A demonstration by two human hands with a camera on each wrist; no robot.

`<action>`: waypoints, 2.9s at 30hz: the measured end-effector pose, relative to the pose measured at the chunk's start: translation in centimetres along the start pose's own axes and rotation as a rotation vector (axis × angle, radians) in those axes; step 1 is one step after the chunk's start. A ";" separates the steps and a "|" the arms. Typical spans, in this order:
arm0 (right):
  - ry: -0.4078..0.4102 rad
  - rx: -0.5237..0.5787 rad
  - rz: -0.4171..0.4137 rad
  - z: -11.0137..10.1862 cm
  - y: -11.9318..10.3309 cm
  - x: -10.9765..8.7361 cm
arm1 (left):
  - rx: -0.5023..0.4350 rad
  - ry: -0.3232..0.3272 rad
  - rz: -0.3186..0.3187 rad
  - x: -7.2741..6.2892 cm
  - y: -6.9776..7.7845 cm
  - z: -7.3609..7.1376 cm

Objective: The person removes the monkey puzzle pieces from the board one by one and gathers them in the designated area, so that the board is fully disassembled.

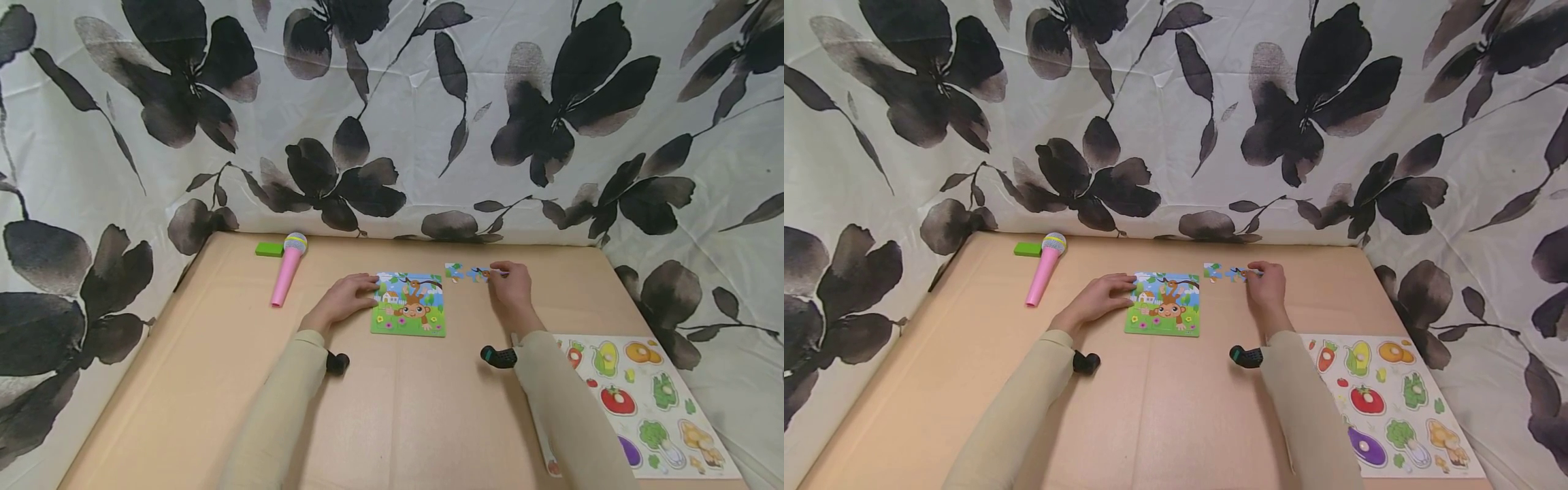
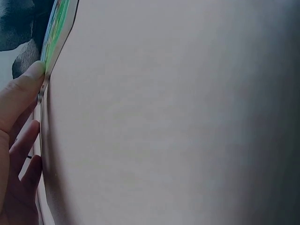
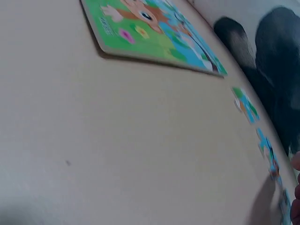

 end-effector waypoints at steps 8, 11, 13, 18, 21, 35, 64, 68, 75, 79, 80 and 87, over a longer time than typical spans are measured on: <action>-0.148 0.094 0.006 3.8 -2.2 -1.1 | 0.001 -0.008 -0.009 -0.1 0.2 -0.2; -0.205 0.129 0.033 5.3 -3.0 -1.9 | -0.001 -0.012 -0.012 -0.2 0.3 -0.2; -0.245 0.167 0.051 6.2 -3.5 -2.5 | -0.003 -0.013 -0.013 -0.2 0.3 -0.3; -0.330 0.205 0.044 8.2 -4.8 -3.7 | -0.005 -0.017 -0.015 -0.2 0.4 -0.3; -0.360 0.195 0.027 9.2 -5.5 -4.3 | -0.003 -0.017 -0.013 -0.2 0.4 -0.4; -0.440 0.205 0.050 12.9 -6.7 -5.8 | -0.011 -0.005 -0.008 -0.2 0.3 -0.3; -0.499 -0.114 -0.196 15.8 -7.5 -5.7 | 0.001 0.015 0.012 -0.3 0.4 -0.5; -0.517 -0.139 -0.182 15.8 -7.6 -5.7 | -0.002 0.014 0.019 -0.3 0.5 -0.6; -0.556 -0.160 -0.145 15.8 -7.7 -5.5 | 0.004 0.008 0.017 -0.2 0.6 -0.6; -0.556 -0.143 -0.119 15.9 -7.7 -5.5 | 0.004 0.010 0.020 -0.2 0.6 -0.6; -0.556 -0.135 -0.113 15.9 -7.7 -5.5 | 0.002 0.011 0.022 -0.3 0.6 -0.6; -0.544 -0.057 -0.085 16.0 -7.6 -5.6 | -0.002 0.019 0.028 -0.3 0.5 -0.5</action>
Point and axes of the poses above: each hand's wrist, its own x-axis towards the middle knuckle, its own z-axis out of the palm, y = z × x, the point moved 4 cm from there along x, towards the middle knuckle, and after that the axes turned 14 degrees about x, right-handed, at the moved point
